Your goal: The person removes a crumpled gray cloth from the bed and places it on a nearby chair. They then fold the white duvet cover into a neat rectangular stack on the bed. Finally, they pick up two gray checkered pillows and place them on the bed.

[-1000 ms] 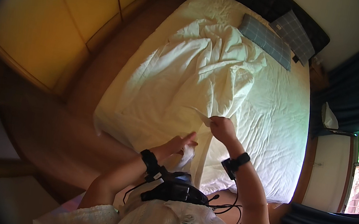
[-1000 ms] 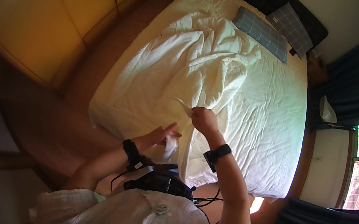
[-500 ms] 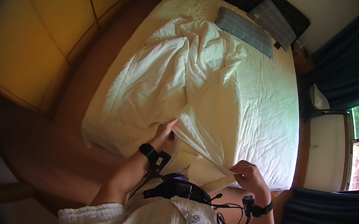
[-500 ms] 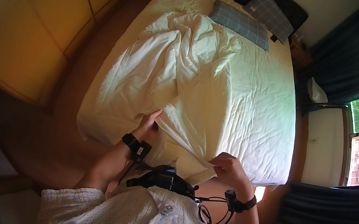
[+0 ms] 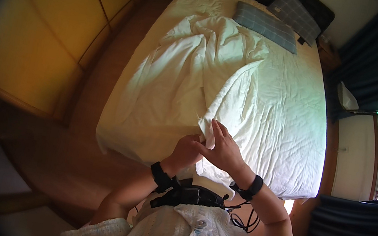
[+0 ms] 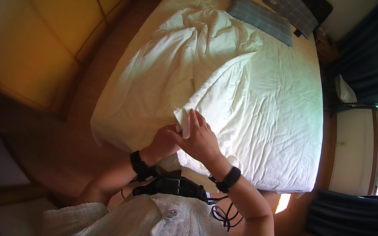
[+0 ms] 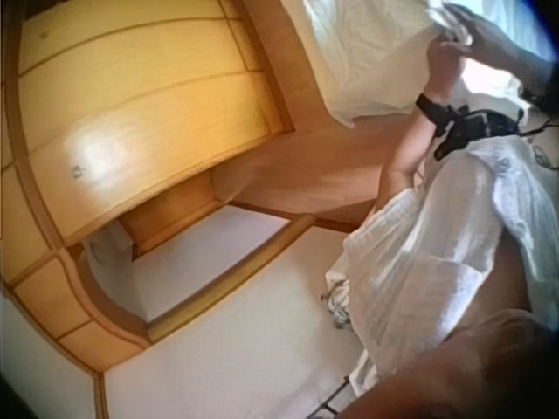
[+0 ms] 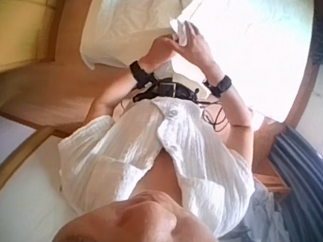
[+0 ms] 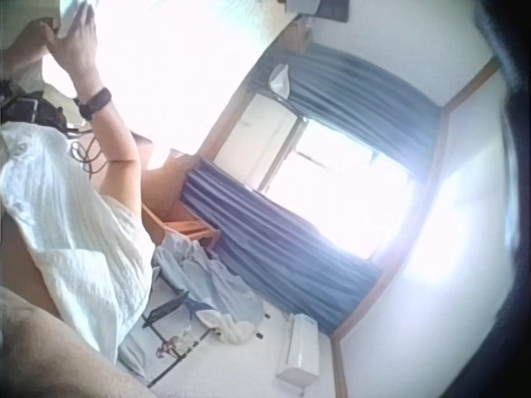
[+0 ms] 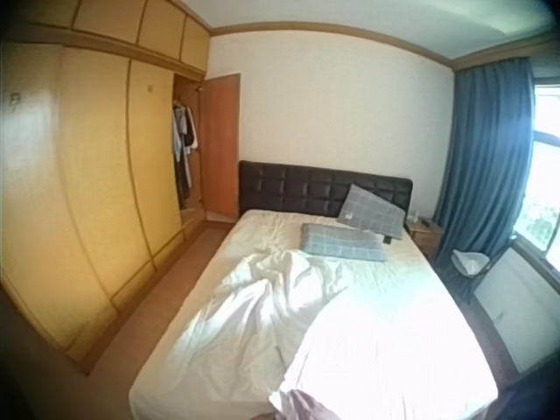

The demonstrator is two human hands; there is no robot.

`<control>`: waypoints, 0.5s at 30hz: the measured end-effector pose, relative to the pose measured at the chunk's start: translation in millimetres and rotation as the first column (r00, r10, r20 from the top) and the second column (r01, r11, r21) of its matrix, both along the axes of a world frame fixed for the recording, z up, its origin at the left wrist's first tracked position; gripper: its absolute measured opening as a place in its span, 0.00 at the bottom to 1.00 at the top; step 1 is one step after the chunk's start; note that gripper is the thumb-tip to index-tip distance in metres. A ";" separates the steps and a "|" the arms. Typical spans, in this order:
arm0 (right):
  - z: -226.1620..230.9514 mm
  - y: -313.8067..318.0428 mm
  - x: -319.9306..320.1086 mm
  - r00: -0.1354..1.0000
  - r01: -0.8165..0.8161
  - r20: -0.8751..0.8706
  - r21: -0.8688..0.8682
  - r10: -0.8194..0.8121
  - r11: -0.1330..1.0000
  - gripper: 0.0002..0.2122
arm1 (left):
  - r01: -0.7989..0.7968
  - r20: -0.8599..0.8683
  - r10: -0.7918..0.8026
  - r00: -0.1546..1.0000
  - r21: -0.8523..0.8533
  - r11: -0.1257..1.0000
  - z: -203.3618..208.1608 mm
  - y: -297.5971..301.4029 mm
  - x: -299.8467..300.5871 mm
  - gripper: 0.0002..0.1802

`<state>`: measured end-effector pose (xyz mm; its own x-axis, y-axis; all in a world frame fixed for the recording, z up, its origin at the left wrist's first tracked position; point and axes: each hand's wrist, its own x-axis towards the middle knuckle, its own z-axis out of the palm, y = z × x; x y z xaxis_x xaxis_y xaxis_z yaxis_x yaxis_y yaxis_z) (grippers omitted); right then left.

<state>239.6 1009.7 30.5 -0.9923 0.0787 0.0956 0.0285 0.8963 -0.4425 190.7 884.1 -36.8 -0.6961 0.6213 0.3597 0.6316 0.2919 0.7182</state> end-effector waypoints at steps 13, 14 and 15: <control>-29.7 16.3 8.2 0.998 0.062 0.011 -0.442 -0.063 0.895 0.11 | -0.064 0.313 0.014 0.950 0.149 0.987 6.7 -15.4 15.3 0.27; -30.5 15.2 8.9 0.996 0.061 -0.027 -0.422 -0.080 0.905 0.11 | -0.114 0.374 0.045 0.926 0.163 0.980 7.9 -13.4 14.5 0.33; -30.9 13.5 9.5 0.993 0.062 -0.065 -0.399 -0.096 0.915 0.11 | -0.136 0.421 0.059 0.905 0.157 0.978 8.8 -11.1 13.5 0.45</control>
<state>249.0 1023.2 -0.4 -0.9715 0.2043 0.1202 0.0409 0.6437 -0.7642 204.2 873.0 -28.0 -0.8596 0.4952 0.1255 0.2425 0.1794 0.9534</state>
